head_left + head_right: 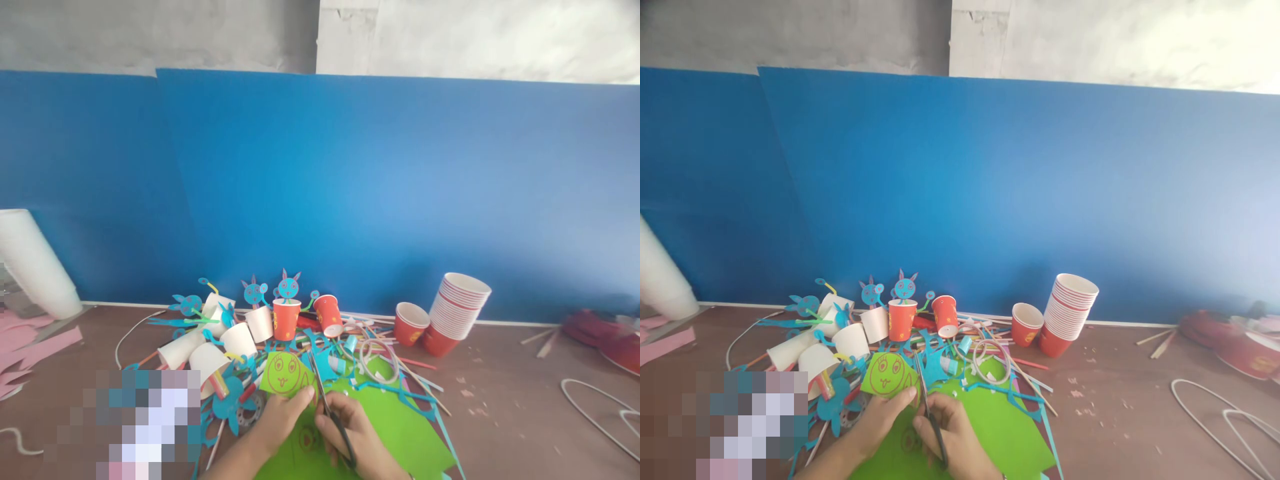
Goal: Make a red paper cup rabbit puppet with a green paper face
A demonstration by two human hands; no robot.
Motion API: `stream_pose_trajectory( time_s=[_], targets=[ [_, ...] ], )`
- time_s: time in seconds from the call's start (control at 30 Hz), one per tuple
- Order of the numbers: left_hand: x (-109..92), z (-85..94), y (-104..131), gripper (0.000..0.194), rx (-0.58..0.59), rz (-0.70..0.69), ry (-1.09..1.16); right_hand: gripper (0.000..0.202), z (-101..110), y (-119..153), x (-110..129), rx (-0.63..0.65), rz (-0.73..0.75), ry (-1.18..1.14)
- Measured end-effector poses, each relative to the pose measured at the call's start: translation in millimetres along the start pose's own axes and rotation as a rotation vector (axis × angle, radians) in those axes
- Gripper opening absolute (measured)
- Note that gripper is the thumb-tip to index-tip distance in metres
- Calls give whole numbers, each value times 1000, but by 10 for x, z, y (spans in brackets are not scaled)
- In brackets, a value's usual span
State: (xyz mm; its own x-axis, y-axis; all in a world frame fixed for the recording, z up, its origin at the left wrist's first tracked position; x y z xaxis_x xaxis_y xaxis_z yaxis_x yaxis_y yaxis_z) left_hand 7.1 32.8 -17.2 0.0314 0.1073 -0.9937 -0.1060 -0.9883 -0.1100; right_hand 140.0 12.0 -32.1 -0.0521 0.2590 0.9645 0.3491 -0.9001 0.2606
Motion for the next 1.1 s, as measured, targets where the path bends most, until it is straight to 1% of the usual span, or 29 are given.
stream_pose_trajectory(
  time_s=[0.1,0.27,0.33,0.4,0.5,0.57,0.63,0.7,0.77,0.9,1.03,1.1],
  targets=[
    [-16,3,-20,20,33,15,-2,43,1,16,22,-6,-16,9],
    [-36,13,-33,20,52,-14,36,42,-6,12,36,-3,-36,3],
    [-40,17,-33,23,61,-21,55,43,2,-10,20,-12,-42,2],
    [-62,7,-35,20,96,-41,75,44,34,-34,10,-47,-38,-10],
    [-121,-37,-29,19,187,-84,90,50,119,-56,24,-153,-27,-56],
    [-142,-94,-1,23,285,-57,73,55,162,-62,43,-203,-20,-84],
    [-157,-159,45,23,396,-23,41,56,169,-67,59,-202,-14,-96],
    [-187,-206,87,15,464,-29,6,54,155,-68,66,-182,-12,-101],
    [-216,-222,105,5,471,-45,-27,52,144,-62,72,-183,-3,-114],
    [-236,-211,93,12,433,-17,-10,48,153,-43,97,-224,39,-138],
    [-275,-211,88,9,464,-42,-1,47,140,-55,83,-198,-7,-119],
    [-291,-220,95,9,467,-27,18,49,150,-58,78,-212,-12,-119]
  ],
)
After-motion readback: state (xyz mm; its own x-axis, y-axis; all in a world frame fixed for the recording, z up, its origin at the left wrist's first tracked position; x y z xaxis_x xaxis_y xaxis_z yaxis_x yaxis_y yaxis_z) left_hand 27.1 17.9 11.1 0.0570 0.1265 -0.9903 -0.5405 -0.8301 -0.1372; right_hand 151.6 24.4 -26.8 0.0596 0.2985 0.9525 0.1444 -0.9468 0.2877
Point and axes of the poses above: each hand's wrist, its own y-axis away from the middle knuckle, its own z-axis out of the back of the hand, x = y × z, the point moved 4 cm from there along -y, towards the middle knuckle, and after that the axes turned 11 degrees about -z, right-handed, at the moved point
